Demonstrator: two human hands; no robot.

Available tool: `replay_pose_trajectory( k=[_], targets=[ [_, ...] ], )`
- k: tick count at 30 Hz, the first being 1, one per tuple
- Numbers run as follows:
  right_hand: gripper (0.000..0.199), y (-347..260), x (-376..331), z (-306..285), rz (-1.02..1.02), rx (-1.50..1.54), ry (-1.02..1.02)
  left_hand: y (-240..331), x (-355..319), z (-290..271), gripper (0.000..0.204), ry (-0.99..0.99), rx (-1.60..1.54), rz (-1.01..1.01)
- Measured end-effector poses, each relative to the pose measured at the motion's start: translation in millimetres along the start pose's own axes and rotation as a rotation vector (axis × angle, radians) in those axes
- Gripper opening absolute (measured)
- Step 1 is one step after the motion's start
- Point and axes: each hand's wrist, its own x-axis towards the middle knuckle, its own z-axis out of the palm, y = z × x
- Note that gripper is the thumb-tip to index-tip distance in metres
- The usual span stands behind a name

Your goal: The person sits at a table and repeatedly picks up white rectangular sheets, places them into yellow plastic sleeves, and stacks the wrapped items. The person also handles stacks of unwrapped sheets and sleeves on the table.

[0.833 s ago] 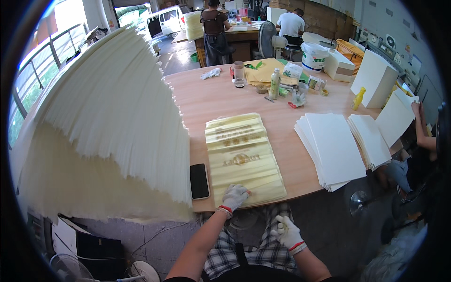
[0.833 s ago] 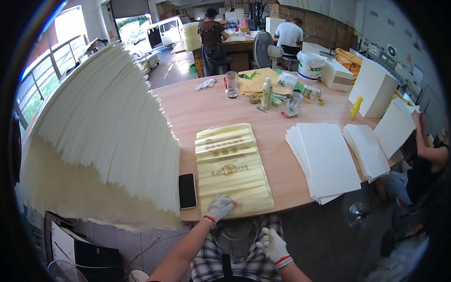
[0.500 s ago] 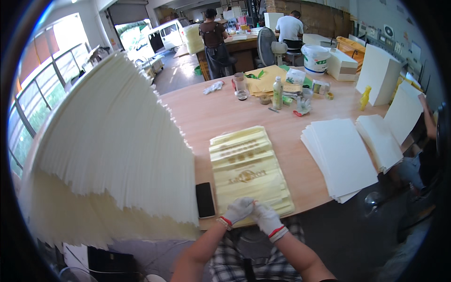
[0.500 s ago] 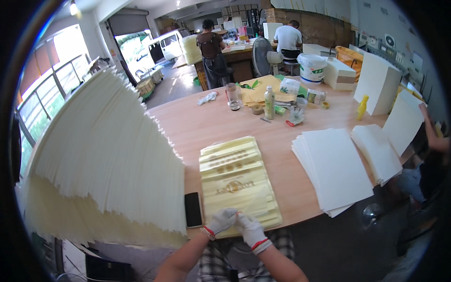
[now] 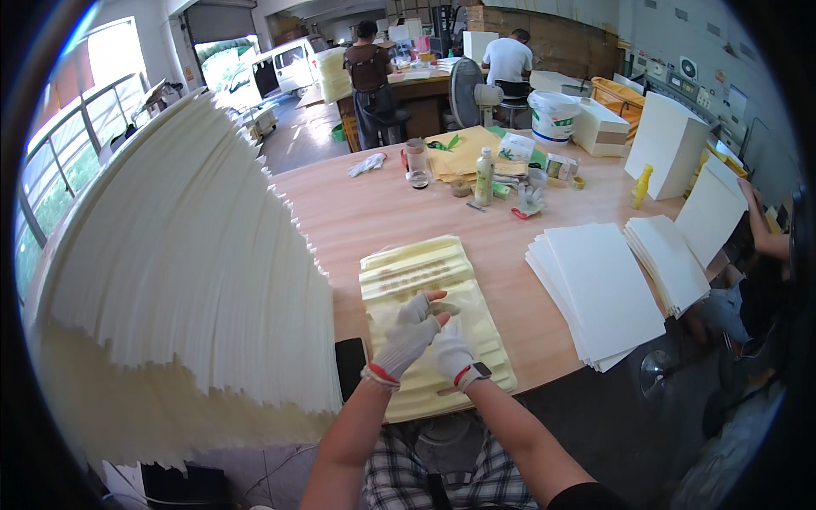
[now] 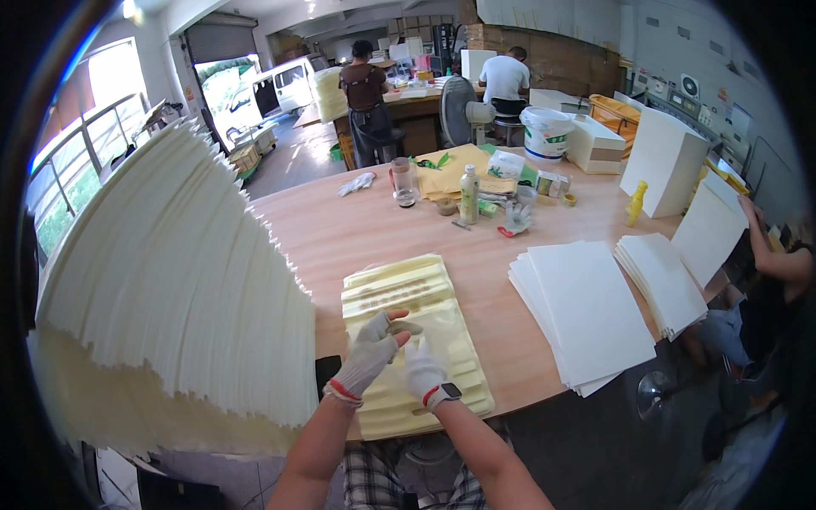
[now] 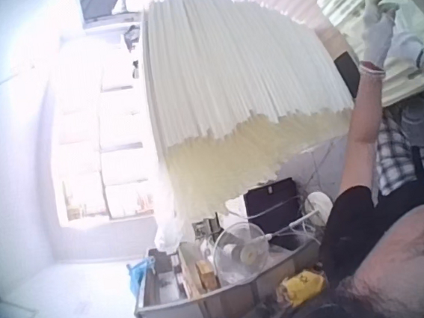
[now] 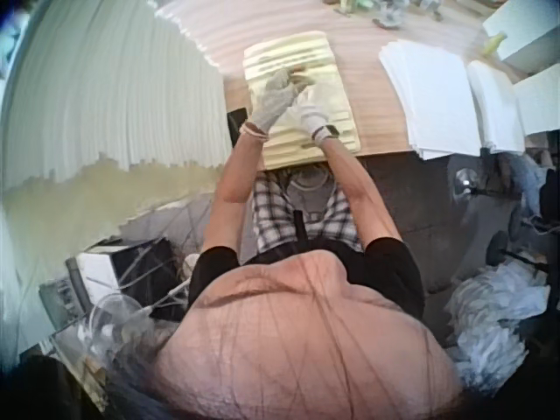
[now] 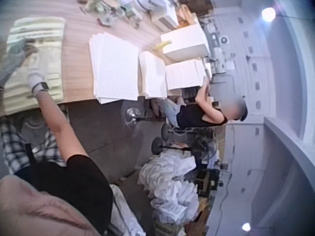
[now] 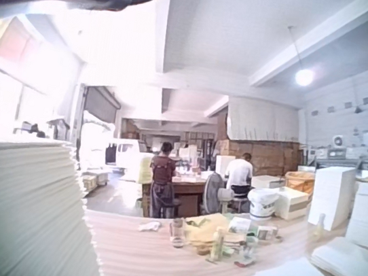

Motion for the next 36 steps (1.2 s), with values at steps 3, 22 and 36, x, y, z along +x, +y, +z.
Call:
replay_pose_trajectory(
  k=[3,22,36],
  targets=[
    [0.043,22.3,-20.1,25.0,-0.202,-0.097,-0.291,-6.7,-8.9,0.9,0.044,-0.047,0.255,0.202],
    [0.067,259.8,-151.6,-189.8,-0.03,-0.172,0.339,10.2,-127.4,63.4,0.025,0.115,0.618,0.692],
    [0.033,117.6,-261.4,-205.7,0.005,0.444,0.318,-95.6,-107.8,136.2,0.071,-0.513,-0.333,-0.347]
  ],
)
